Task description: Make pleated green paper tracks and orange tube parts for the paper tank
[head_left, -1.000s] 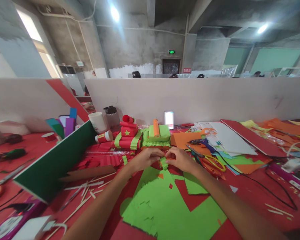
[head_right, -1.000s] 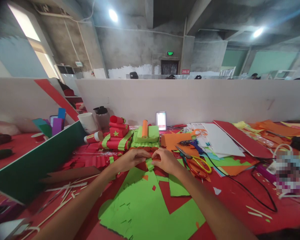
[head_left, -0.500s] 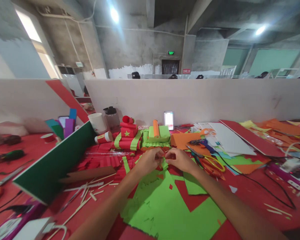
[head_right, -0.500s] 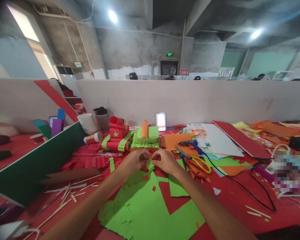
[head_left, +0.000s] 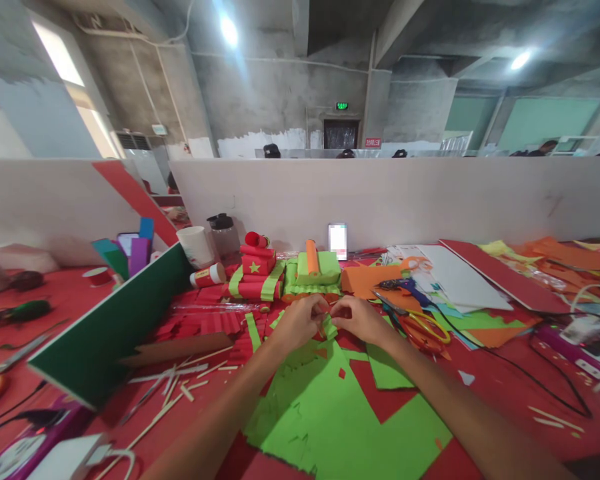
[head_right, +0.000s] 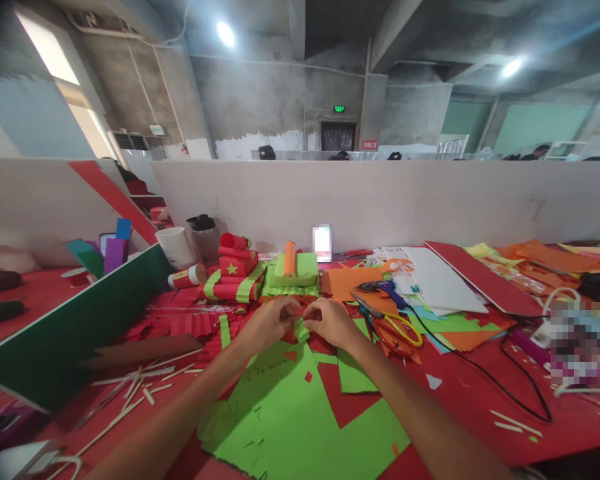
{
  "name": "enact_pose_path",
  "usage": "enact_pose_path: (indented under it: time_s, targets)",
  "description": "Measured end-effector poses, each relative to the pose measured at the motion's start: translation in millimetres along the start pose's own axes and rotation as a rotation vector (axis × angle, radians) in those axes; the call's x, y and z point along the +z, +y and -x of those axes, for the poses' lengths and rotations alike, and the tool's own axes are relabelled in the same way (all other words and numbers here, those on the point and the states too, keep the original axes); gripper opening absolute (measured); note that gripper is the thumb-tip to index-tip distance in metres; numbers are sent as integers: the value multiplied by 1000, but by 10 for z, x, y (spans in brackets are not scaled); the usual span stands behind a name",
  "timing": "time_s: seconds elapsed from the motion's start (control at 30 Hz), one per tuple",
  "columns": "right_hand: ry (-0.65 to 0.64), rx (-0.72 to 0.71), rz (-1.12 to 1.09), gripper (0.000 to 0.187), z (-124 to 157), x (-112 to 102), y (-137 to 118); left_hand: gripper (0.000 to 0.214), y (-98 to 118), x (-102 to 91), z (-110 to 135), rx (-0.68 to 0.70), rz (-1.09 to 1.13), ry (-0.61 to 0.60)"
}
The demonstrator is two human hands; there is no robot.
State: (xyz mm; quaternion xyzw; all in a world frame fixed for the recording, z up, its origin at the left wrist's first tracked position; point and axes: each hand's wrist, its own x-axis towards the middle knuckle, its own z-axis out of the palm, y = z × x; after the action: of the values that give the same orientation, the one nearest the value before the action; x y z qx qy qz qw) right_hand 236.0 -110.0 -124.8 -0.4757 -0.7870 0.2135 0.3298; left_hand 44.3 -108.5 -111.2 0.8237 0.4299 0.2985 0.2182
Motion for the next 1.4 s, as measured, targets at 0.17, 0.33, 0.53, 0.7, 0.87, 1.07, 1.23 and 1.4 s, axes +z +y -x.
enact_pose_path:
  time_s: [0.17, 0.33, 0.53, 0.7, 0.87, 1.07, 1.23, 1.4]
  targets:
    - [-2, 3, 14, 9, 3, -7, -1, 17, 19, 19, 3, 4, -123, -5]
    - [-12, 6, 12, 13, 0, -28, 8, 14, 17, 57, -2, -20, -224, 6]
    - [24, -118, 73, 14, -5, -25, -32, 15, 28, 35, 4, 31, -128, 10]
    - [23, -175, 144, 12, -16, -1, -38, 13, -52, -35, -25, 66, 50, 47]
    - [18, -192, 142, 12, -23, 0, -34, 14, -197, -147, -60, 16, 39, 58]
    - [7, -213, 160, 12, -32, 1, -55, 14, -187, -182, -27, 143, 2, -142]
    - [-3, -228, 166, 13, -36, -6, -65, 16, -145, -218, -22, 212, -5, -199]
    - [-11, -229, 144, 11, -36, -7, -60, 16, -215, -232, -43, 237, -38, -212]
